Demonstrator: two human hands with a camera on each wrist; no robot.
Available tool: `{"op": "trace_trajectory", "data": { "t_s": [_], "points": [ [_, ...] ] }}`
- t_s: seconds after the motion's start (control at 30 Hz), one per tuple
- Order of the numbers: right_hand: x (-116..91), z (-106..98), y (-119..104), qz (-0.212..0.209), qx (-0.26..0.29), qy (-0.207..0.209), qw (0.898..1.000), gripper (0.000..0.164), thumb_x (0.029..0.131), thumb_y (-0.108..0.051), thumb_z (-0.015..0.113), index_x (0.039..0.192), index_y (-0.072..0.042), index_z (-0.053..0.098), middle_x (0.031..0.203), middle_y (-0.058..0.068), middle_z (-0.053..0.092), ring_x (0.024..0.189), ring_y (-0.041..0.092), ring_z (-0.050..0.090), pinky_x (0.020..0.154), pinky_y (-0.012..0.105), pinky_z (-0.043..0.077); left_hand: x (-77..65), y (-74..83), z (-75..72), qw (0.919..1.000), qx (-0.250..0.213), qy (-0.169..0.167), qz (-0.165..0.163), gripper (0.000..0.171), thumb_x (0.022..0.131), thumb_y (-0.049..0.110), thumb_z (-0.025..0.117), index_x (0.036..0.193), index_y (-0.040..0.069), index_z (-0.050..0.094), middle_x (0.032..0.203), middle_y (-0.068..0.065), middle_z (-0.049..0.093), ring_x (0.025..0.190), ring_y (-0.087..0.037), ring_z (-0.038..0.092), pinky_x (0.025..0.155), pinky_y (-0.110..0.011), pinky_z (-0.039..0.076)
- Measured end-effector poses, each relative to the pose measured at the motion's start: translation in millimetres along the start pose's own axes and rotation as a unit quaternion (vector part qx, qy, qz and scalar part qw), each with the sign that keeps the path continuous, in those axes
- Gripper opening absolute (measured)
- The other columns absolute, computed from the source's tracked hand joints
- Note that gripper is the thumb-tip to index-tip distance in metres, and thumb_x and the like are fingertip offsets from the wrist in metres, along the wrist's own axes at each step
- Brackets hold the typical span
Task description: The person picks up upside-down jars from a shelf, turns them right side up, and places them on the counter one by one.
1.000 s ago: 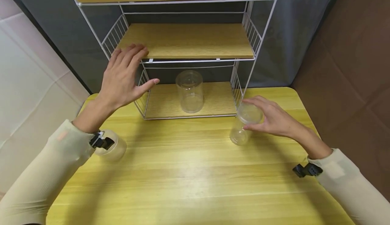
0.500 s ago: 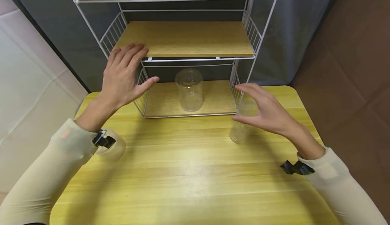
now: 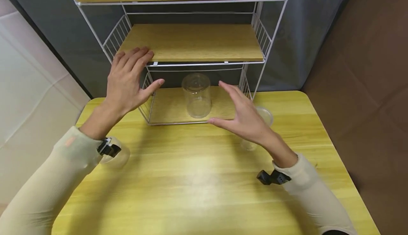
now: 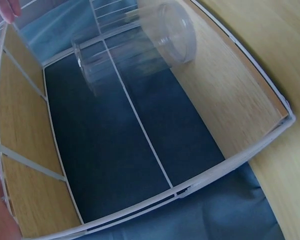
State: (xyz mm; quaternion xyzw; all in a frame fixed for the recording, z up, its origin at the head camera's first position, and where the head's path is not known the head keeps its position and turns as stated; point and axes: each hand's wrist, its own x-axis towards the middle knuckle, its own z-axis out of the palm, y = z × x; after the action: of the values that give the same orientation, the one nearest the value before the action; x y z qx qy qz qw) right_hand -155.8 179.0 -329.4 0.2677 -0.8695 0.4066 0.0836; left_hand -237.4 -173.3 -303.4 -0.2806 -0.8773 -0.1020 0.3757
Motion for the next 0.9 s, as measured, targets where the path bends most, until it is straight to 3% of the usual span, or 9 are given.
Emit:
{"op": "trace_trajectory", "data": {
  "t_s": [0.2,0.53,0.73,0.9],
  "points": [
    [13,36,5,0.056,0.063,0.021,0.996,0.106,0.084,-0.028,0.091,0.168,-0.015,0.028,0.170,0.006,0.035,0.155,0.030,0.036,0.126,0.048,0.033,-1.0,1.4,0.8,1.0000,-0.004,-0.003,0.005,0.082,0.100,0.069,0.050,0.150,0.004,0.056,0.154,-0.018,0.056,0.145,-0.039,0.048,0.120,-0.062,0.030],
    [43,87,21,0.149,0.111,0.086,0.979,0.112,0.085,-0.039,0.089,0.170,-0.013,0.020,0.173,0.012,0.027,0.154,0.040,0.035,0.125,0.052,0.033,-1.5,0.0,3.4,0.9999,-0.010,0.012,0.004,0.079,0.101,0.067,0.051,0.148,0.003,0.058,0.151,-0.018,0.058,0.143,-0.039,0.049,0.118,-0.063,0.030],
    [58,107,32,0.176,0.091,0.127,0.972,0.115,0.081,-0.043,0.091,0.169,-0.013,0.022,0.171,0.016,0.031,0.155,0.040,0.034,0.124,0.061,0.029,-1.4,0.6,5.4,0.9998,-0.010,0.019,0.003,0.079,0.101,0.067,0.051,0.147,0.003,0.058,0.151,-0.019,0.058,0.143,-0.040,0.049,0.118,-0.063,0.030],
    [68,119,44,0.184,0.098,0.157,0.965,0.118,0.079,-0.043,0.093,0.169,-0.009,0.023,0.171,0.018,0.031,0.156,0.038,0.033,0.126,0.057,0.027,0.1,1.4,7.5,0.9997,-0.013,0.022,0.005,0.078,0.101,0.066,0.052,0.147,0.003,0.058,0.150,-0.019,0.059,0.142,-0.040,0.049,0.118,-0.063,0.030]
  ]
}}
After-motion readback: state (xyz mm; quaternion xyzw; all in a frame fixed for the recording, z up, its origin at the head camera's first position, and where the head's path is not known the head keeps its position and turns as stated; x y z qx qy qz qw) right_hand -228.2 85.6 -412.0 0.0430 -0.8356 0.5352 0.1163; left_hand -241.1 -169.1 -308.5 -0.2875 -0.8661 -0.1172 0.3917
